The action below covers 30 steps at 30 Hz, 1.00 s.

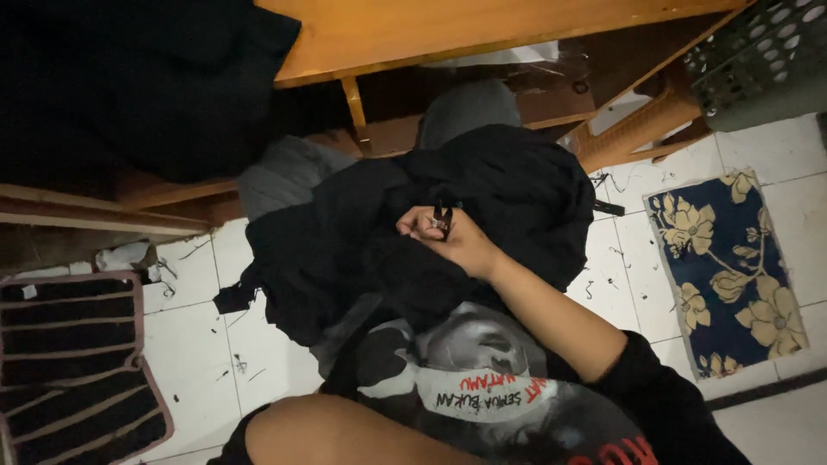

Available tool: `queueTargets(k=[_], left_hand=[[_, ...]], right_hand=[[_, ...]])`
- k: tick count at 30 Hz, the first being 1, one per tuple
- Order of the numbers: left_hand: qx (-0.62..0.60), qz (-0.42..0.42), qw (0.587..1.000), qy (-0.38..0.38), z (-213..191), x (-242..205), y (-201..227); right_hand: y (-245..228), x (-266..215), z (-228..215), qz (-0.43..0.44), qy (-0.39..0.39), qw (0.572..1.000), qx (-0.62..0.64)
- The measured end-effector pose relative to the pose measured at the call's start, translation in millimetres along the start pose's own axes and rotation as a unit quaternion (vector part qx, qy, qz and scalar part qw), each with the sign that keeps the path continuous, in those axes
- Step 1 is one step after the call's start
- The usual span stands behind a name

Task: Trimming loose threads from black fabric garments using small scissors

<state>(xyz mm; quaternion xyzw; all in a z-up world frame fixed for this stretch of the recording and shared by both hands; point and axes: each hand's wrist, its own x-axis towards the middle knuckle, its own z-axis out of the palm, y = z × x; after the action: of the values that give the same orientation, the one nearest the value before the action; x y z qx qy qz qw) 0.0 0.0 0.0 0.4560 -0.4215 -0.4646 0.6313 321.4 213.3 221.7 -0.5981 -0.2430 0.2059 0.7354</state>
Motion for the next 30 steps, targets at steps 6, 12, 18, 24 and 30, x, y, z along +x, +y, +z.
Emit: queueTargets(k=[6,12,18,24,30], left_hand=[[0.171,0.058,0.972,0.148,-196,-212,405],[0.507,-0.084,0.641,0.57,-233,-275,463],[0.391,-0.081,0.753,0.524,-243,-266,446],[0.36,0.005,0.747,0.559,-230,-253,447],[0.1,0.05,0.841,0.529,-240,-270,433]], right_hand=[[-4,-7,-2,-0.021,0.011,1.0,0.003],[-40,-15,11,-0.083,0.108,0.99,-0.042],[-83,-17,17,-0.096,0.123,0.983,-0.094],[-96,-18,24,-0.115,0.143,0.975,-0.123],[-89,-22,21,-0.131,0.123,0.978,-0.104]])
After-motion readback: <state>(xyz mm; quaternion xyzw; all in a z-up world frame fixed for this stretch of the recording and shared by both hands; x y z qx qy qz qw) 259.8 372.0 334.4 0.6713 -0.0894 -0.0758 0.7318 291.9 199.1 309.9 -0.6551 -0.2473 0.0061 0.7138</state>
